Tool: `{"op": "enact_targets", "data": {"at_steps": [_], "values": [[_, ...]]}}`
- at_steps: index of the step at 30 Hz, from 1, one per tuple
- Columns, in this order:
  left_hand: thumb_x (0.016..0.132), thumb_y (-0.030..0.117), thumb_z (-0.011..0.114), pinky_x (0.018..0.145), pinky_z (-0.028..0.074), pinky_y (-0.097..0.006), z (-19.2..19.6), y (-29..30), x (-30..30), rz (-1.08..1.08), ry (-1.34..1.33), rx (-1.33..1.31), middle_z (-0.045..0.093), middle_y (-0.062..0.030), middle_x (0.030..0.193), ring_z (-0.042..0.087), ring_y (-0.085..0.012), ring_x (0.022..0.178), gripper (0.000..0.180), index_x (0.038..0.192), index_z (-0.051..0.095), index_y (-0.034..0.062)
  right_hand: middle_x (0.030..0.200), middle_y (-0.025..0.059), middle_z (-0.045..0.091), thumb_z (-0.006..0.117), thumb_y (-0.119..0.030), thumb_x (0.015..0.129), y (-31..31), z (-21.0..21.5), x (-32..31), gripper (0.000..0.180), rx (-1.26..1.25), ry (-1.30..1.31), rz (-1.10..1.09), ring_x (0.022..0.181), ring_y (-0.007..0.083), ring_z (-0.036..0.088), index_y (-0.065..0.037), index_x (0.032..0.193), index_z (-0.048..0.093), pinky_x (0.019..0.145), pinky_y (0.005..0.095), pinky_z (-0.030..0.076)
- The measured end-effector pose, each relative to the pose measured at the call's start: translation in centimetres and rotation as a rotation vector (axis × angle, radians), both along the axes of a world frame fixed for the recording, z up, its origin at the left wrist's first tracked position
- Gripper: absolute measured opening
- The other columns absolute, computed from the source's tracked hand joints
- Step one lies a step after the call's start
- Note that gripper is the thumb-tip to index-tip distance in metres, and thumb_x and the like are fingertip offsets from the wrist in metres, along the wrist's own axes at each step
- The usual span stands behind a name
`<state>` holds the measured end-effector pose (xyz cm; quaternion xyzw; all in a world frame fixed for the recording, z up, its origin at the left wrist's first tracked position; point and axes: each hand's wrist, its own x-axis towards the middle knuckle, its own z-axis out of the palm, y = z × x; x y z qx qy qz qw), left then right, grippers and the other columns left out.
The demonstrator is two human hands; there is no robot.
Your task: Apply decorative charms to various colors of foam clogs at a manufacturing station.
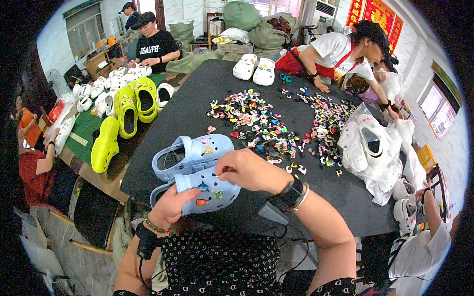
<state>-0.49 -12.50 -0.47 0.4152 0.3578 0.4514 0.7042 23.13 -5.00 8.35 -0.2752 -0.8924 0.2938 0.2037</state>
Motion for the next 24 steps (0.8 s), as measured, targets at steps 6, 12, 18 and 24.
{"op": "enact_targets", "data": {"at_steps": [6, 12, 18, 24], "values": [[0.094, 0.003, 0.056, 0.102, 0.043, -0.033, 0.0, -1.3, 0.2, -0.012, 0.028, 0.059, 0.056, -0.0072, 0.131, 0.054, -0.0168, 0.118, 0.044, 0.137, 0.048, -0.0002, 0.087, 0.0104, 0.066, 0.070, -0.002, 0.080, 0.2, -0.2, -1.8, 0.013, 0.008, -0.079, 0.039, 0.080, 0.0245, 0.065, -0.002, 0.093, 0.067, 0.071, 0.0346, 0.051], [0.094, 0.006, 0.056, 0.102, 0.041, -0.031, 0.4, -2.4, 0.4, -0.015, 0.158, 0.160, 0.057, -0.0066, 0.130, 0.052, -0.0152, 0.118, 0.043, 0.137, 0.048, 0.0003, 0.085, 0.0109, 0.065, 0.074, -0.004, 0.077, -0.2, 0.3, -2.4, 0.016, 0.002, -0.159, 0.072, 0.081, 0.0294, 0.065, -0.002, 0.089, 0.065, 0.071, 0.0376, 0.051], [0.092, 0.002, 0.058, 0.098, 0.046, -0.033, -0.1, -3.3, 1.1, -0.066, 0.097, 0.153, 0.058, -0.0071, 0.129, 0.056, -0.0166, 0.115, 0.047, 0.137, 0.046, 0.0015, 0.088, 0.0134, 0.066, 0.078, -0.013, 0.074, -0.4, -0.1, -1.6, 0.042, 0.403, -0.182, -0.010, 0.087, 0.0363, 0.064, -0.005, 0.110, 0.058, 0.074, 0.0417, 0.050], [0.093, 0.002, 0.055, 0.098, 0.051, -0.033, 0.2, -3.7, 0.9, -0.116, 0.143, 0.169, 0.052, -0.0107, 0.134, 0.054, -0.0191, 0.119, 0.046, 0.138, 0.043, -0.0027, 0.099, 0.0233, 0.066, 0.078, -0.017, 0.077, -1.7, 1.2, -1.9, 0.049, -0.201, -0.326, -0.120, 0.099, 0.0404, 0.064, -0.004, 0.118, 0.053, 0.081, 0.0476, 0.051]]}}
